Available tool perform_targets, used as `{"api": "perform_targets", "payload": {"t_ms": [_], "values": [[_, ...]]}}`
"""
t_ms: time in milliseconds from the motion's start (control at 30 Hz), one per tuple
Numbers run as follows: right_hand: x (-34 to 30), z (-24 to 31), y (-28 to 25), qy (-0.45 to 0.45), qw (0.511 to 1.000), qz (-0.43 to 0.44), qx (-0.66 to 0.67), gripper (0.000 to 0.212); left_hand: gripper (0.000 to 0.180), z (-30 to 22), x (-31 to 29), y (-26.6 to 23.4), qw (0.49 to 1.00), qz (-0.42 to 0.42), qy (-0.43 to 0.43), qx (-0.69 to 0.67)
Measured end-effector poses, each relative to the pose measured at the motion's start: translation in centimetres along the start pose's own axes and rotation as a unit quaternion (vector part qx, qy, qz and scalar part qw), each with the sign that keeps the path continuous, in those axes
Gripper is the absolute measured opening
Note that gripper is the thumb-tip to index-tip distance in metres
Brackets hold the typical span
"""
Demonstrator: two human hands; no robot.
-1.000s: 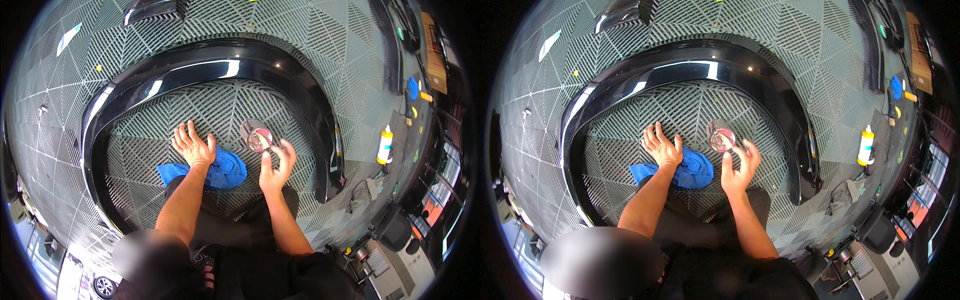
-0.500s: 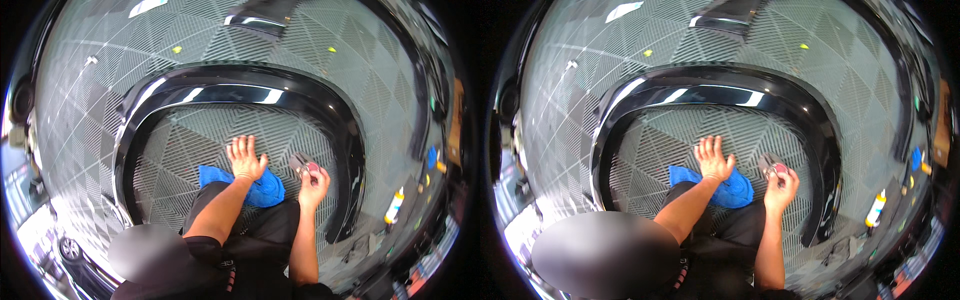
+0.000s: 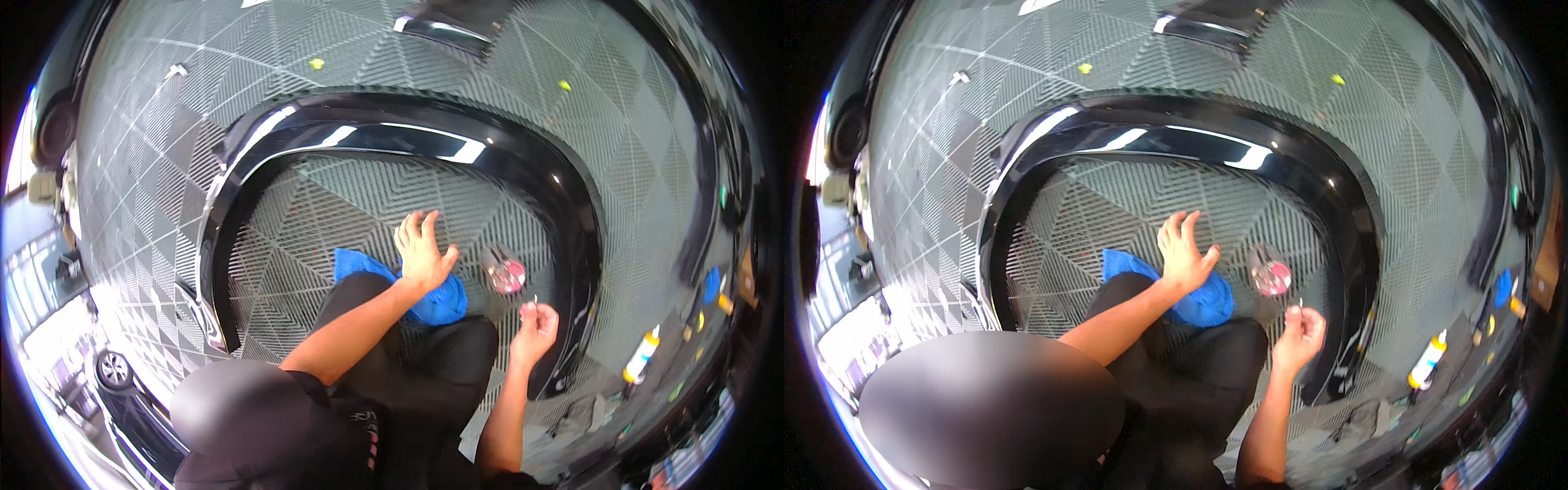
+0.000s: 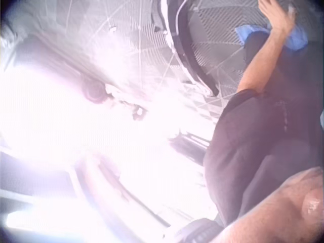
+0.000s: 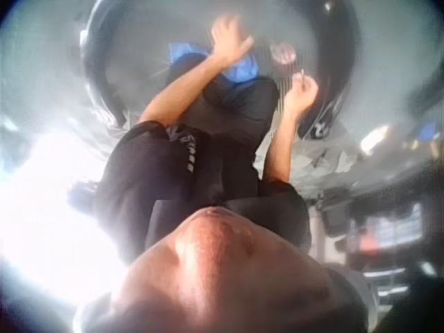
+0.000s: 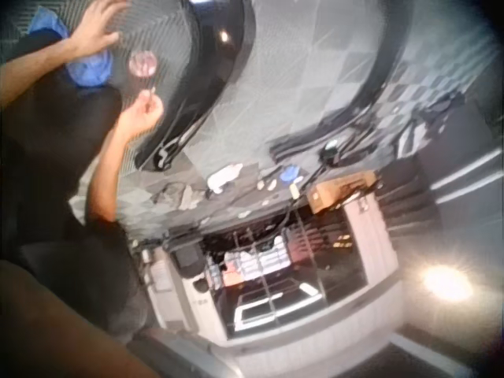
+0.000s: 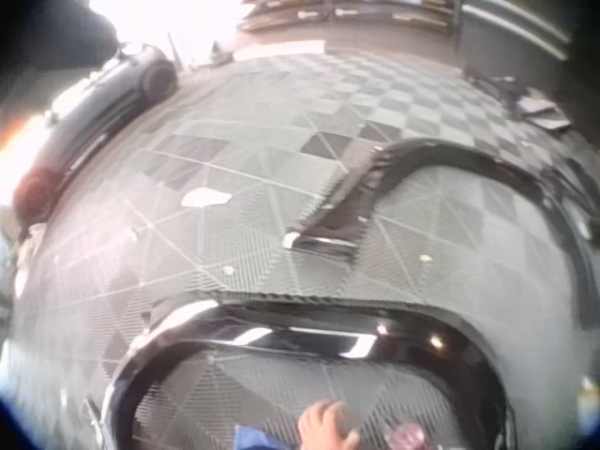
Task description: The person wipes a black car bumper with a blue microfiber cloth, then uses a small white tool to scrape or pick at the surface. The person remains seated on the floor throughout the task.
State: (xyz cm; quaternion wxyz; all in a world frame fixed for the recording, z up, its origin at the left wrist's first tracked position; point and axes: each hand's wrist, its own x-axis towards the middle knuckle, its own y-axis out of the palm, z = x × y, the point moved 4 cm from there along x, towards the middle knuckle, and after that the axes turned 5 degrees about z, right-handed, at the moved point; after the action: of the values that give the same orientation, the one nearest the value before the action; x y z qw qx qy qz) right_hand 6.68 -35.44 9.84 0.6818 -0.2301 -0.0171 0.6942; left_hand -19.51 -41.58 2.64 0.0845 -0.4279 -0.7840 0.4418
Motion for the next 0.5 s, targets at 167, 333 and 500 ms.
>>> {"api": "perform_targets", "payload": {"t_ms": [167, 333, 500], "values": [[-0.6, -0.8, -1.8, 0.031, 0.992, -0.028, 0.117, 0.017, 0.070, -9.5, -0.1, -2.0, 0.938, 0.221, 0.252, -0.092], [-1.9, -1.6, -3.0, 0.051, 0.990, -0.021, 0.130, 0.012, 0.076, -13.6, 0.2, -0.2, 0.873, 0.318, 0.366, 0.058], [-3.0, -3.1, -3.5, 0.099, 0.980, -0.013, 0.173, 0.024, 0.074, -15.0, -0.7, 1.0, 0.817, 0.319, 0.424, 0.225]]}}
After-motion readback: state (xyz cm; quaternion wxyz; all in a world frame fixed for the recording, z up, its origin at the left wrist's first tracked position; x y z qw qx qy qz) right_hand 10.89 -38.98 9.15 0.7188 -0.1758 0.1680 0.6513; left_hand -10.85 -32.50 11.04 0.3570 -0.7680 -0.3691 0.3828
